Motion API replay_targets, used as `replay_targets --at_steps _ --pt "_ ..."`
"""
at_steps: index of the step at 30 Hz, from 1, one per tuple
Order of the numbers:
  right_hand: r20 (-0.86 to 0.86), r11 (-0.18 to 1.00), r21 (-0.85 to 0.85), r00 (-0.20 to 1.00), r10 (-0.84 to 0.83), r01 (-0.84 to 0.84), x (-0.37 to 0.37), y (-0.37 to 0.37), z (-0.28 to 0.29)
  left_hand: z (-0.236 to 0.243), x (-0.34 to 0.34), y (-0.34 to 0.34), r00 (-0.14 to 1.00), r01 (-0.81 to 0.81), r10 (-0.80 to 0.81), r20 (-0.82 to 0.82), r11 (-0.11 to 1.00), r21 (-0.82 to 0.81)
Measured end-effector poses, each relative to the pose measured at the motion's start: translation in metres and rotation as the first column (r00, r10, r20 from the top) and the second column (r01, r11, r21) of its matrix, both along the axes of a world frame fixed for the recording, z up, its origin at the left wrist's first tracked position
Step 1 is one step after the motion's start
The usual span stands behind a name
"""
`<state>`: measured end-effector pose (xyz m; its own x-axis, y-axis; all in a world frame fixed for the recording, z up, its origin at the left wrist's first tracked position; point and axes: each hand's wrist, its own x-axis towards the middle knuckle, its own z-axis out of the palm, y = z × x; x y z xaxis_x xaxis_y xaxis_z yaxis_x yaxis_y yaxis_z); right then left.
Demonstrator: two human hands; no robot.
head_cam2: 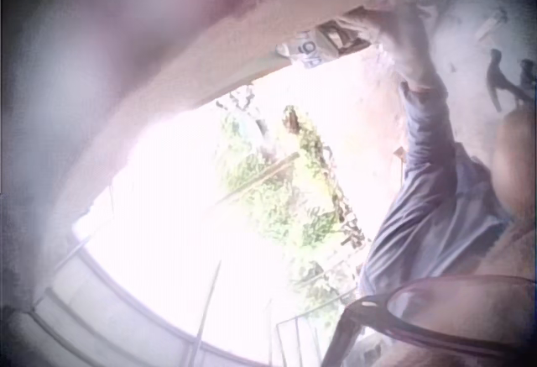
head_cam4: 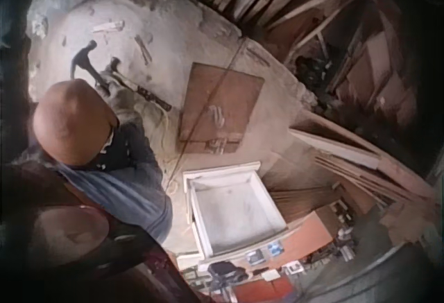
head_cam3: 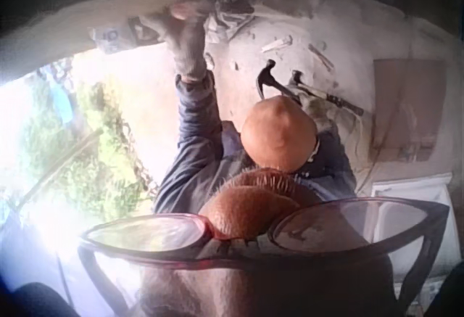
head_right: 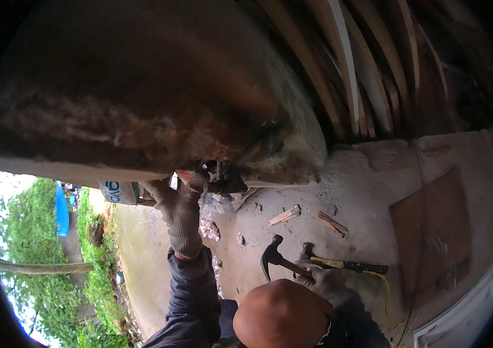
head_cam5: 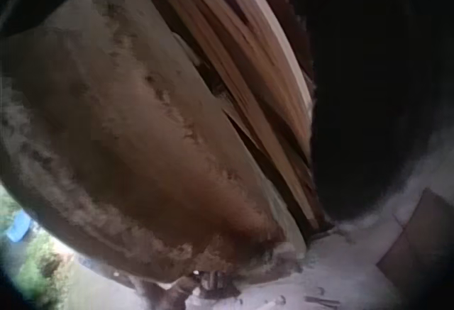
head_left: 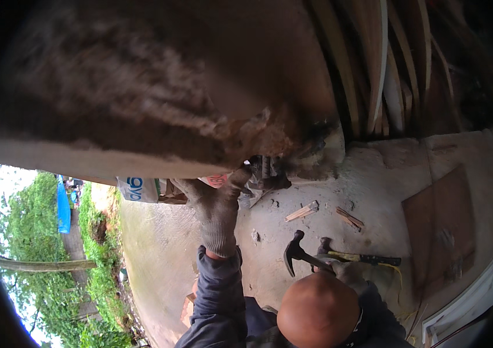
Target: The person inserts wooden wedges into a gap in a concrete pillar and strikes them with a hammer. They handle small wooden pieces by hand while wearing gloves and use the tool repeatedly to adjust or chip the pillar structure.
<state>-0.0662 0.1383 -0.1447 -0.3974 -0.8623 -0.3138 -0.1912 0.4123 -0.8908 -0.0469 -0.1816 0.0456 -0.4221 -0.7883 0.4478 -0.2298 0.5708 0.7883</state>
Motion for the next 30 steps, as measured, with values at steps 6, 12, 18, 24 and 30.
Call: replay_targets --at_steps 6,12,18,24,30 --pt "-0.086 0.996 -0.062 0.994 -0.062 0.057 -0.027 0.005 0.009 -0.004 -0.002 -0.002 0.994 0.098 -0.073 -0.079 0.921 0.376" --pt "-0.247 0.988 -0.147 0.969 0.013 -0.051 -0.022 -0.004 0.001 0.006 0.012 -0.013 0.968 0.031 0.004 0.250 0.990 -0.136" --pt "-0.584 0.826 -0.530 0.789 -0.191 -0.192 -0.059 -0.057 0.046 -0.003 0.048 -0.008 0.998 -0.043 0.045 0.045 0.998 -0.044" --pt "-0.550 0.817 -0.567 0.788 -0.278 -0.108 -0.059 -0.092 0.091 -0.094 0.179 0.003 0.890 -0.122 0.241 0.387 0.944 -0.307" --pt "-0.658 0.692 -0.614 0.730 -0.184 -0.379 -0.029 -0.090 0.136 -0.199 0.259 0.008 0.768 -0.262 0.204 0.607 0.965 0.007"
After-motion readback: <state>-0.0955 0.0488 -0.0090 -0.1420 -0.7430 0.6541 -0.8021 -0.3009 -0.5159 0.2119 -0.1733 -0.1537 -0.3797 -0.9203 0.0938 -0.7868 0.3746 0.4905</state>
